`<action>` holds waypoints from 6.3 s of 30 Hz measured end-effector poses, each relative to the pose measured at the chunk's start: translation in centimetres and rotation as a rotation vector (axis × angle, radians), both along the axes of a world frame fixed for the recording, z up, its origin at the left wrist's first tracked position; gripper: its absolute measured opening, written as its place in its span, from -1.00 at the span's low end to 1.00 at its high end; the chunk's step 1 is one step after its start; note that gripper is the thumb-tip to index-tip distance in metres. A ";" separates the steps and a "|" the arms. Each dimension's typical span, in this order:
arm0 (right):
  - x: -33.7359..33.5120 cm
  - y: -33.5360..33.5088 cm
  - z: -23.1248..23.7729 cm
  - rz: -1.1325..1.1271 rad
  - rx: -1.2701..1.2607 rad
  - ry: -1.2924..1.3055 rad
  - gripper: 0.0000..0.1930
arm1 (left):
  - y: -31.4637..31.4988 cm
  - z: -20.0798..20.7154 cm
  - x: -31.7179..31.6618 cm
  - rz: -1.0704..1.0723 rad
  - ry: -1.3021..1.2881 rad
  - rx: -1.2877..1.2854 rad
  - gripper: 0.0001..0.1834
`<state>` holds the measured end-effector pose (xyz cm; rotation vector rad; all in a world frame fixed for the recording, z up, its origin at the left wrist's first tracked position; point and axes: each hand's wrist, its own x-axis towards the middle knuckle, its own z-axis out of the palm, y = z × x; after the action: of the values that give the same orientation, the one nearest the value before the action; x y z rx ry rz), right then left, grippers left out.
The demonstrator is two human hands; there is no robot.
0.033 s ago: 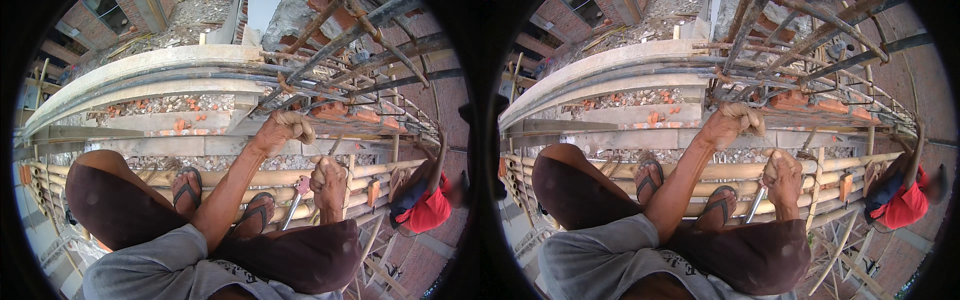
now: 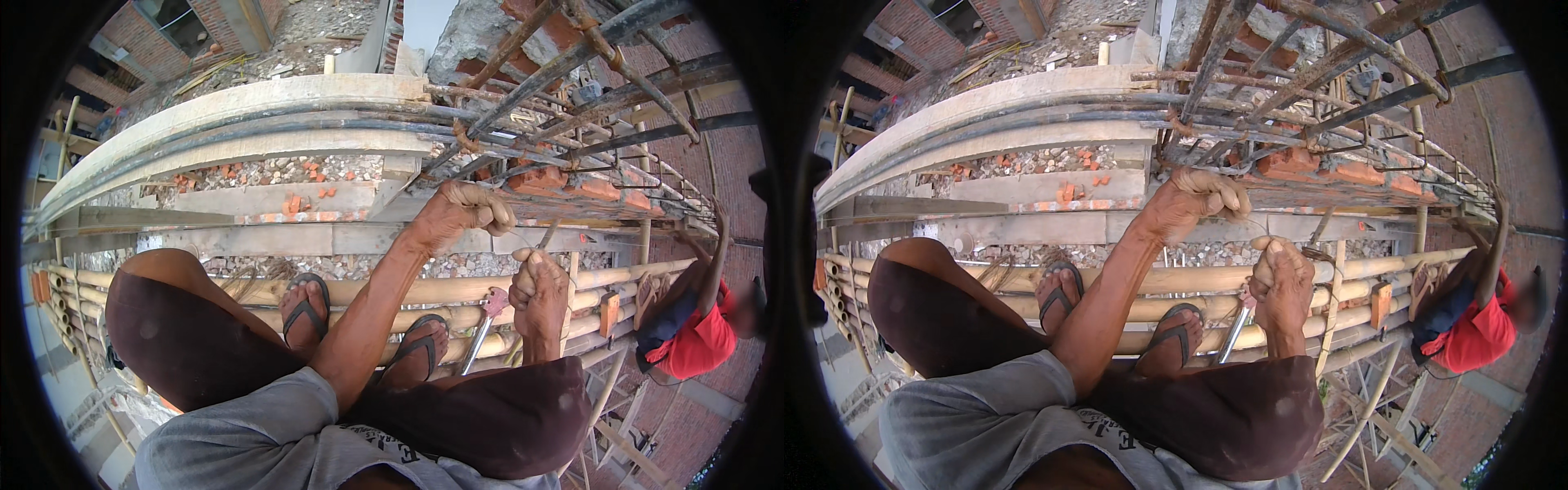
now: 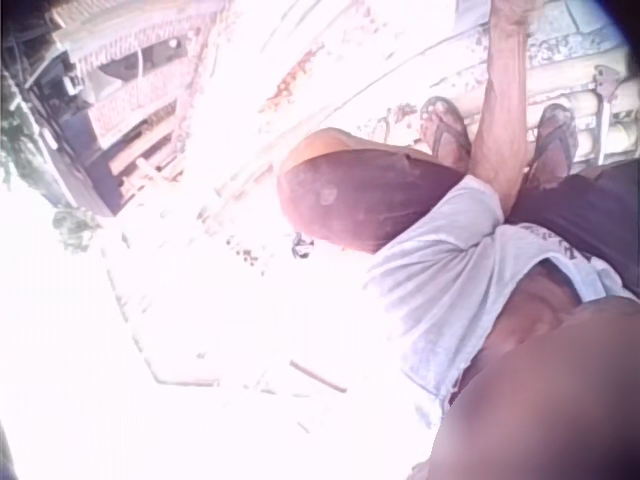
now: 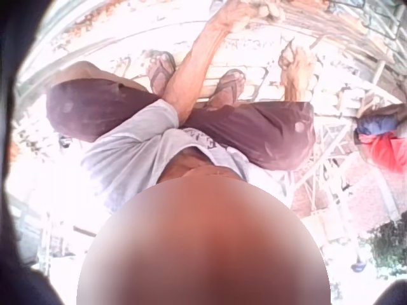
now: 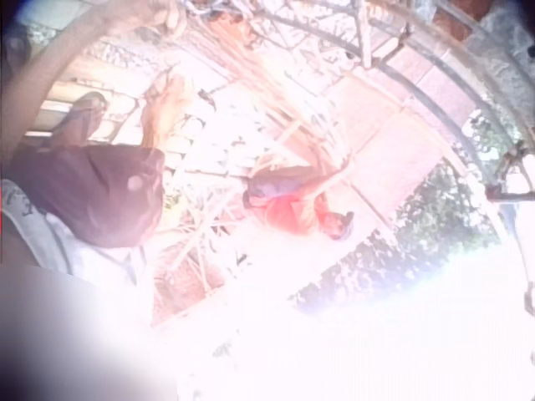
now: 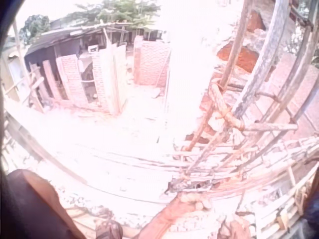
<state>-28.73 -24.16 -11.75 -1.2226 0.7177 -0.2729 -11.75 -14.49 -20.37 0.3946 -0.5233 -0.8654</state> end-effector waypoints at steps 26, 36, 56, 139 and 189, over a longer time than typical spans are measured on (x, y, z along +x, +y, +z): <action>1.9 -2.7 2.3 0.149 -0.570 0.209 -0.67 | 1.6 -1.0 0.6 -0.269 0.190 -0.105 -0.72; 0.9 -3.5 3.2 0.217 -1.424 0.007 -0.65 | -1.1 -1.2 -2.9 -0.480 0.362 0.009 -0.81; 2.7 4.3 -3.5 -0.152 -1.706 -0.246 -0.64 | 5.6 3.6 4.5 -0.513 -0.491 0.858 -0.38; 6.3 3.7 -3.0 0.021 -1.471 -0.270 -0.65 | 0.3 4.0 -1.9 1.093 -0.691 0.429 -0.66; 11.9 4.6 -9.1 -0.360 -1.563 -0.397 -0.58 | 1.8 1.6 -0.1 0.699 -0.283 0.903 -0.38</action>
<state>-16.80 -19.52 -20.84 -2.3652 0.2660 -1.5225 -11.82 -12.70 -18.74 1.4457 -0.1852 -0.3101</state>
